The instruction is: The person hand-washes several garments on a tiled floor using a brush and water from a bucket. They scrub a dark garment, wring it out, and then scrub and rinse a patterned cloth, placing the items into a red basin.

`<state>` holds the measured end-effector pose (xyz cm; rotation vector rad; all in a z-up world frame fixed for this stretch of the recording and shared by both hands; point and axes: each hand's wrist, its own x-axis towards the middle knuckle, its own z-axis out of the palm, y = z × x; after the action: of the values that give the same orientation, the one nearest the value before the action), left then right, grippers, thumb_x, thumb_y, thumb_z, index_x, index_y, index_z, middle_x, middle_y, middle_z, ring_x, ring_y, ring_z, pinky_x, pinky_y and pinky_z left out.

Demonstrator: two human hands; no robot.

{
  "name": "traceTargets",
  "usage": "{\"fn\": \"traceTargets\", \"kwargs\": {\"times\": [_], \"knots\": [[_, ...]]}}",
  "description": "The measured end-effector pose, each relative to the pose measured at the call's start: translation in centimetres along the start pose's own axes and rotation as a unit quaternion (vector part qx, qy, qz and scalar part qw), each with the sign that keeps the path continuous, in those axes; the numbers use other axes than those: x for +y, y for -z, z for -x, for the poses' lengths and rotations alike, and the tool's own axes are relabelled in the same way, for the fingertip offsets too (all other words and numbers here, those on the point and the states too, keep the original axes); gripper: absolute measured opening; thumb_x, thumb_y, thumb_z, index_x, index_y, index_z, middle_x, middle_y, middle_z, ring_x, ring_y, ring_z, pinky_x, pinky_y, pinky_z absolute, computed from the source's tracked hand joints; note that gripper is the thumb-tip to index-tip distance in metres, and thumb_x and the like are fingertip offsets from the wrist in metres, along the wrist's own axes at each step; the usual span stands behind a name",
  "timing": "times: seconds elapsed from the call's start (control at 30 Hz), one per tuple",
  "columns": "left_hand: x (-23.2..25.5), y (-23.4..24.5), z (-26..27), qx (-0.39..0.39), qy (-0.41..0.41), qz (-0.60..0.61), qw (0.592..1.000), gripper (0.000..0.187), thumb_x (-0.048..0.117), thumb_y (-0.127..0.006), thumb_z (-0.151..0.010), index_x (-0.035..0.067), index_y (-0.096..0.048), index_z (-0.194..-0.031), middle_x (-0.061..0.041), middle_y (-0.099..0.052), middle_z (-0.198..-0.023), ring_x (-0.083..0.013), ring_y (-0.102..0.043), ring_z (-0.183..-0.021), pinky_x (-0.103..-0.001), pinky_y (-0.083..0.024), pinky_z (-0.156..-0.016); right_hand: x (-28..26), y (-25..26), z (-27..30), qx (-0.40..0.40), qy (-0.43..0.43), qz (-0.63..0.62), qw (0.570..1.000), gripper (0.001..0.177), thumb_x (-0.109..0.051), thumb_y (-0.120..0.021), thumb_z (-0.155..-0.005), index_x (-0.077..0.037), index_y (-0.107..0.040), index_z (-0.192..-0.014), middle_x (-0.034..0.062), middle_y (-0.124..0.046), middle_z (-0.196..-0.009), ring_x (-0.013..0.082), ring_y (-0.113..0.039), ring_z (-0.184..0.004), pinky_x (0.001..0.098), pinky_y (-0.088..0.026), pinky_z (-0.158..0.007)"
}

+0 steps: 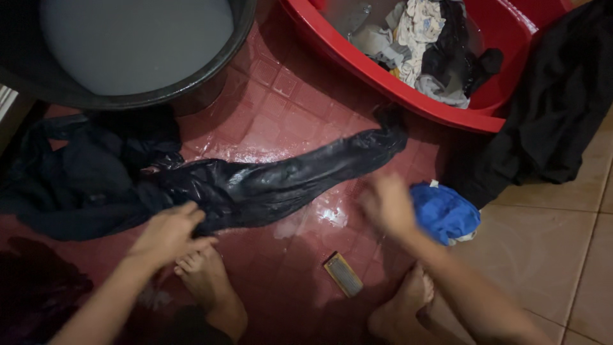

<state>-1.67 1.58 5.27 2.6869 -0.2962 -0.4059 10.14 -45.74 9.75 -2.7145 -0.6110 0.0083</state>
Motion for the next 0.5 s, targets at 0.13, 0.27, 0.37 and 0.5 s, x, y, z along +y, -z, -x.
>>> {"fn": "traceTargets", "kwargs": {"times": [0.13,0.27,0.37,0.5], "knots": [[-0.2,-2.3,-1.9,0.035,-0.056,-0.072,0.995,0.034,0.035,-0.077,-0.086,0.011,-0.069,-0.109,-0.009,-0.065,-0.120,-0.0278,-0.061,-0.118,-0.041,-0.048,-0.104,-6.0,-3.8,5.7,-0.432,-0.088,0.070,0.895,0.106,-0.058,-0.081,-0.078,-0.009,-0.028,-0.156,0.0257,-0.058,-0.122,0.0430,-0.065,-0.101,0.0492,-0.054,-0.084],[-0.2,-2.1,-2.6,0.029,-0.026,-0.102,0.994,0.083,0.037,-0.088,-0.060,0.008,-0.057,-0.132,-0.013,-0.055,-0.137,-0.0288,-0.052,-0.129,-0.042,-0.042,-0.105,-6.6,-6.7,7.1,-0.372,-0.084,-0.008,0.924,0.082,-0.039,-0.077,-0.083,-0.012,-0.035,-0.147,0.0242,-0.066,-0.114,0.0422,-0.068,-0.098,0.0521,-0.055,-0.083],[0.8,-1.5,-2.8,-0.012,0.066,-0.126,0.990,0.111,0.042,-0.094,-0.053,0.014,-0.046,-0.149,-0.012,-0.045,-0.147,-0.0270,-0.043,-0.138,-0.042,-0.040,-0.107,-3.7,-6.4,4.4,-0.248,-0.114,-0.054,0.961,0.063,-0.036,-0.079,-0.081,-0.013,-0.049,-0.131,0.0215,-0.070,-0.108,0.0436,-0.068,-0.096,0.0540,-0.053,-0.081],[1.7,-0.9,-2.5,-0.040,0.106,-0.142,0.983,0.118,0.048,-0.096,-0.049,0.019,-0.041,-0.150,-0.009,-0.037,-0.153,-0.0311,-0.036,-0.141,-0.045,-0.036,-0.112,-0.4,-4.1,0.1,0.003,-0.049,-0.178,0.983,0.041,-0.020,-0.078,-0.080,-0.008,-0.063,-0.116,0.0179,-0.069,-0.102,0.0341,-0.072,-0.086,0.0418,-0.058,-0.077]]}}
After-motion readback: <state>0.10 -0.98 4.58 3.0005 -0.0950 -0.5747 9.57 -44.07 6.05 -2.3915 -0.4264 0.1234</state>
